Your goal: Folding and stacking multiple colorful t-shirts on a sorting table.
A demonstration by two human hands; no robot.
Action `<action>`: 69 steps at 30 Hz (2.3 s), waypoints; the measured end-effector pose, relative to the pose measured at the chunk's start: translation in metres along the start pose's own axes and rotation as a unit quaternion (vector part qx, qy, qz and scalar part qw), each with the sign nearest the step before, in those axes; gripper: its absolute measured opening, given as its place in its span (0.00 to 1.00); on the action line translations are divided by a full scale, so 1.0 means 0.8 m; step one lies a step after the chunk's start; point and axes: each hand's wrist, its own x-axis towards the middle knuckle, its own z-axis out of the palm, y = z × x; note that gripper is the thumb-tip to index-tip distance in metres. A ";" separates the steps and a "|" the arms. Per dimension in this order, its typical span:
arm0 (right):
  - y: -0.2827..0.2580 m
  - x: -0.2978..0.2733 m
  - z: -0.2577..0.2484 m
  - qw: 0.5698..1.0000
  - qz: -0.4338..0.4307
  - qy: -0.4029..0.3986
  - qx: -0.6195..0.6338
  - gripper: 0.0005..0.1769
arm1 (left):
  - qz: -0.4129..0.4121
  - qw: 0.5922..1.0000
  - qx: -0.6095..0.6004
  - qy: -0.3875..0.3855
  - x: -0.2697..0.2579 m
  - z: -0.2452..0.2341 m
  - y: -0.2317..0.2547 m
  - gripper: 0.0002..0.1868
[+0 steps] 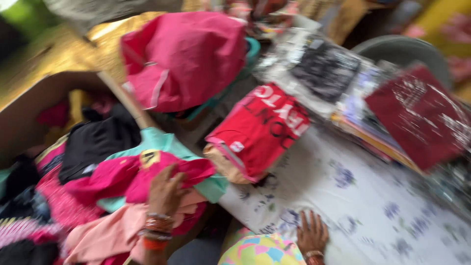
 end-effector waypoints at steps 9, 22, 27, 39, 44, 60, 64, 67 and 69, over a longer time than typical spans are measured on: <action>0.035 -0.001 -0.071 0.961 0.034 -0.206 0.181 0.29 | 0.156 0.949 -0.273 -0.006 -0.017 0.068 -0.024 0.21; 0.099 -0.120 -0.244 0.762 0.112 -0.176 0.613 0.30 | 0.120 0.706 -0.662 -0.221 -0.104 0.125 0.366 0.13; 0.121 -0.232 -0.321 0.735 0.172 -0.052 0.653 0.30 | 0.074 0.556 -0.751 -0.348 -0.150 0.170 0.608 0.10; 0.254 -0.554 -0.224 0.650 0.236 0.224 0.687 0.31 | 0.377 0.542 -0.493 -0.567 -0.189 0.105 0.763 0.06; 0.284 -0.573 -0.207 0.607 0.232 0.287 0.704 0.32 | 0.351 0.554 -0.563 -0.502 -0.145 0.110 0.740 0.05; 0.145 -0.160 -0.323 0.779 0.119 0.169 0.592 0.32 | 0.279 0.494 -0.606 -0.557 -0.084 0.155 0.629 0.07; 0.129 -0.120 -0.319 0.698 0.162 0.197 0.670 0.18 | 0.285 0.446 -0.603 -0.597 -0.040 0.146 0.586 0.18; 0.144 -0.112 -0.316 0.495 0.187 0.261 0.807 0.18 | 0.331 0.423 -0.561 -0.630 -0.030 0.206 0.536 0.32; 0.151 -0.103 -0.332 0.397 0.184 0.294 0.850 0.22 | 0.430 0.437 -0.467 -0.637 -0.025 0.239 0.515 0.32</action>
